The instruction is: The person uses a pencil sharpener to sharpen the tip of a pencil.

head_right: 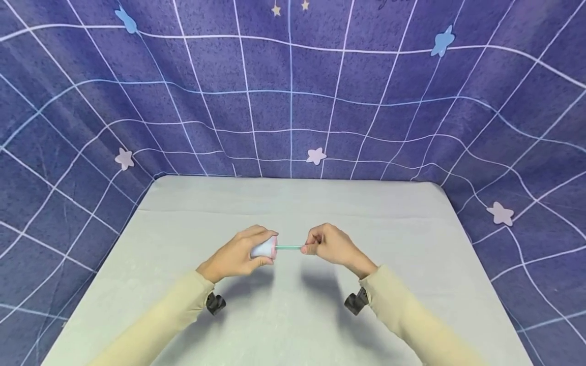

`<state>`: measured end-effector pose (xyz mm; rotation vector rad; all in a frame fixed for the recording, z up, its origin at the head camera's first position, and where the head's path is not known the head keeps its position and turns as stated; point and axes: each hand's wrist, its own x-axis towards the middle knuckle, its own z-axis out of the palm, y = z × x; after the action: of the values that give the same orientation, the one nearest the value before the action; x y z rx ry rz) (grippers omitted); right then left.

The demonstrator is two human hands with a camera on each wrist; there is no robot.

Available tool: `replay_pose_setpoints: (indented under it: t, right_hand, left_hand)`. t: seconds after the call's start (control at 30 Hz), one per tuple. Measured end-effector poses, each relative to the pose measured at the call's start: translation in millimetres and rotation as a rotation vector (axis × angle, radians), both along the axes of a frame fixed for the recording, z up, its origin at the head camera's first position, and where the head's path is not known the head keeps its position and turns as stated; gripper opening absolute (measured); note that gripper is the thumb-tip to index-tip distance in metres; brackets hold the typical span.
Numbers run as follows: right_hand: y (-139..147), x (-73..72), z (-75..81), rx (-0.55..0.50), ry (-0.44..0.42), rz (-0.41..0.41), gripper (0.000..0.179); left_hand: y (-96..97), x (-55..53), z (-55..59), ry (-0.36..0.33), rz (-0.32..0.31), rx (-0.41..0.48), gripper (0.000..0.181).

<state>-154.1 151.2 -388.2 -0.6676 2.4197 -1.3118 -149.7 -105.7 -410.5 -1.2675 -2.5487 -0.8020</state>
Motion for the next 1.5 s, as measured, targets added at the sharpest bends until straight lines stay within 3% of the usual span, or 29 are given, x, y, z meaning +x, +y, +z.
replay_pose_setpoints:
  t: [0.1, 0.2, 0.33, 0.43, 0.53, 0.63, 0.83, 1.07, 1.13, 1.23, 1.37, 1.5]
  right_hand:
    - [3.5, -5.4, -1.7, -0.066, -0.271, 0.036, 0.022]
    - [7.5, -8.6, -3.7, -0.059, -0.437, 0.039, 0.023]
    - [9.2, -10.1, -6.5, -0.087, -0.562, 0.048, 0.019]
    - [6.8, -8.2, -6.2, -0.093, -0.565, 0.046, 0.016]
    - [2.8, -4.1, -5.0, -0.081, -0.405, 0.041, 0.014]
    - [-0.1, 1.7, -4.8, -0.033, -0.131, 0.015, 0.012]
    - [-1.8, 14.7, -14.3, 0.06, 0.38, -0.062, 0.021]
    - [2.3, 13.6, -30.8, 0.08, 1.101, -0.132, 0.01]
    - [4.0, 10.9, -33.8, 0.064, 1.209, -0.161, 0.011]
    - [5.5, 8.5, -37.4, 0.031, 1.269, -0.192, 0.023]
    - [4.6, 8.6, -37.0, 0.022, 1.349, -0.17, 0.025]
    - [1.4, 10.6, -27.7, 0.031, 1.607, -0.132, 0.024]
  left_hand:
    - [1.5, 1.1, -5.8, 0.167, -0.036, -0.006, 0.054]
    - [2.3, 1.2, -10.2, 0.349, -0.073, -0.016, 0.055]
    - [1.2, 0.8, -13.2, 0.548, -0.096, -0.037, 0.06]
    - [-1.5, 0.6, -14.4, 0.625, -0.094, -0.051, 0.062]
    - [-4.4, -0.2, -14.3, 0.589, -0.085, -0.039, 0.063]
    - [-6.0, -0.5, -10.9, 0.466, -0.059, -0.009, 0.06]
    - [-9.0, -0.4, -1.0, 0.141, 0.041, 0.014, 0.056]
    - [-7.6, -3.9, 8.7, -0.304, 0.084, 0.061, 0.048]
    - [-6.2, -6.1, 13.3, -0.412, 0.092, 0.083, 0.045]
    - [-4.7, -8.6, 20.4, -0.519, 0.086, 0.089, 0.041]
    - [-5.8, -8.9, 26.2, -0.566, 0.071, 0.053, 0.041]
    - [-9.2, -4.9, 29.7, -0.588, 0.034, -0.005, 0.046]
